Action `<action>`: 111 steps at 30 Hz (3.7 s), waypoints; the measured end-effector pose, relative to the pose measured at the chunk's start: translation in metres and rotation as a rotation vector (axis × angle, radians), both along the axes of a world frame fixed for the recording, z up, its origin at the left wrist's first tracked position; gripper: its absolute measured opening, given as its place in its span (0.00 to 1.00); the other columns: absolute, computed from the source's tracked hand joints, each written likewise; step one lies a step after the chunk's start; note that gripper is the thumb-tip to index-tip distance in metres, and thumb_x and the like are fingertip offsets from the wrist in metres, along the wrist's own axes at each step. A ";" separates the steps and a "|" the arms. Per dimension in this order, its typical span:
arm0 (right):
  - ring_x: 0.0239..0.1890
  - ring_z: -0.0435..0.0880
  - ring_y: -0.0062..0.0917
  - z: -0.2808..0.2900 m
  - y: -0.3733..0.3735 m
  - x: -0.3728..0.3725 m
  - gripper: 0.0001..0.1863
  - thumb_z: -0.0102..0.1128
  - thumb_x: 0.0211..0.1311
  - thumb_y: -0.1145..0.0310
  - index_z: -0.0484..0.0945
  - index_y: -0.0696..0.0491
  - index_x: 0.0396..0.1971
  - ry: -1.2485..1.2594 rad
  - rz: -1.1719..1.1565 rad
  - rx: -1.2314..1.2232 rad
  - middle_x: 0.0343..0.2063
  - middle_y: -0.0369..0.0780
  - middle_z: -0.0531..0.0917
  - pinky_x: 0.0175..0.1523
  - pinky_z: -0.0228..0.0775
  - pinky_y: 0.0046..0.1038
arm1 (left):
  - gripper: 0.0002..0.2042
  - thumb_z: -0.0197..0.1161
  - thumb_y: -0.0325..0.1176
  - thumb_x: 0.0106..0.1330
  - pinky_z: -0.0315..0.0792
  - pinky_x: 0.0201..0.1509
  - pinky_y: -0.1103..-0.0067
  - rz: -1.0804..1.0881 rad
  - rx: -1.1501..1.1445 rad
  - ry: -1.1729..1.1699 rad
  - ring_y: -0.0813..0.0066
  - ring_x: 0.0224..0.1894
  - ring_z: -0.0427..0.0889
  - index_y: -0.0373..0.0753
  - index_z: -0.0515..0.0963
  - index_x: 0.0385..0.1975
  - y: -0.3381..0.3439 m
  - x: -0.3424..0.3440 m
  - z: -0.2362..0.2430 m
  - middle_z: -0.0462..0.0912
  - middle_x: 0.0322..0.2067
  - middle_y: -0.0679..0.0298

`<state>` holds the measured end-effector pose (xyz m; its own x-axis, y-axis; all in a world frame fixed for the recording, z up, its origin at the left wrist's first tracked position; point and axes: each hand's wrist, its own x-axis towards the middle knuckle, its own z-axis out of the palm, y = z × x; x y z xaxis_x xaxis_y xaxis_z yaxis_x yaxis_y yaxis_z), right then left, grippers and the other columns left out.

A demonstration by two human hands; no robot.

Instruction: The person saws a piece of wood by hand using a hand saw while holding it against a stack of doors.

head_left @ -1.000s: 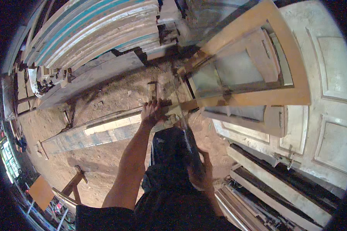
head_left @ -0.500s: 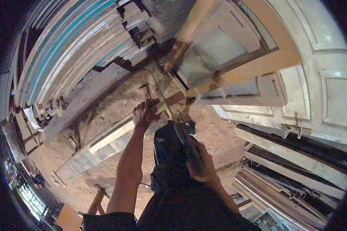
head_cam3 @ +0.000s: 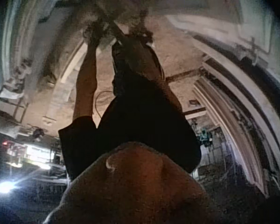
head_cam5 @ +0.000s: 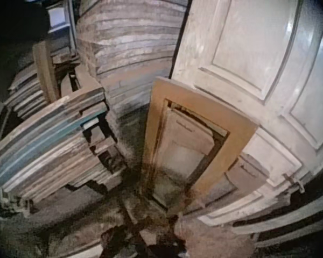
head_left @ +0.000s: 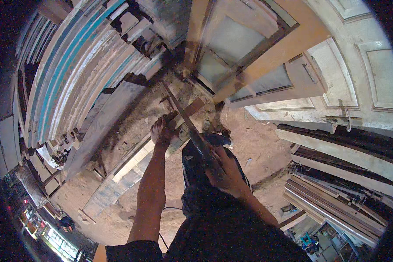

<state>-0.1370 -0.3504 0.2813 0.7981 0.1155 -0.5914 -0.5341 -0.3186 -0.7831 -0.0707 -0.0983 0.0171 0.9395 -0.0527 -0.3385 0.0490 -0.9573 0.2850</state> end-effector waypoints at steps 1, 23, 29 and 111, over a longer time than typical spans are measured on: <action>0.37 0.85 0.40 0.018 -0.013 -0.017 0.35 0.66 0.54 0.70 0.64 0.50 0.64 -0.045 0.031 -0.081 0.37 0.47 0.84 0.43 0.75 0.36 | 0.32 0.74 0.53 0.49 0.75 0.52 0.59 -0.040 -0.021 -0.014 0.55 0.50 0.81 0.54 0.74 0.57 -0.003 0.002 0.005 0.81 0.47 0.62; 0.43 0.83 0.42 0.036 -0.036 -0.029 0.35 0.64 0.53 0.72 0.65 0.54 0.63 -0.097 0.042 -0.015 0.44 0.49 0.82 0.50 0.74 0.36 | 0.35 0.72 0.56 0.52 0.75 0.53 0.60 -0.073 -0.027 -0.074 0.54 0.52 0.81 0.43 0.71 0.55 -0.012 -0.003 0.007 0.81 0.48 0.57; 0.37 0.83 0.55 -0.068 0.000 0.018 0.37 0.69 0.54 0.66 0.62 0.55 0.62 -0.284 0.044 -0.067 0.36 0.51 0.84 0.42 0.77 0.47 | 0.30 0.71 0.51 0.56 0.77 0.50 0.60 -0.047 -0.125 -0.133 0.56 0.49 0.82 0.49 0.73 0.58 -0.005 0.001 -0.028 0.82 0.48 0.59; 0.36 0.79 0.20 0.019 0.033 0.061 0.26 0.66 0.56 0.72 0.69 0.57 0.55 0.046 0.130 -0.257 0.38 0.41 0.81 0.39 0.71 0.23 | 0.51 0.71 0.62 0.44 0.64 0.66 0.57 0.021 -0.016 -0.083 0.54 0.61 0.71 0.39 0.63 0.67 -0.004 -0.020 -0.011 0.71 0.55 0.55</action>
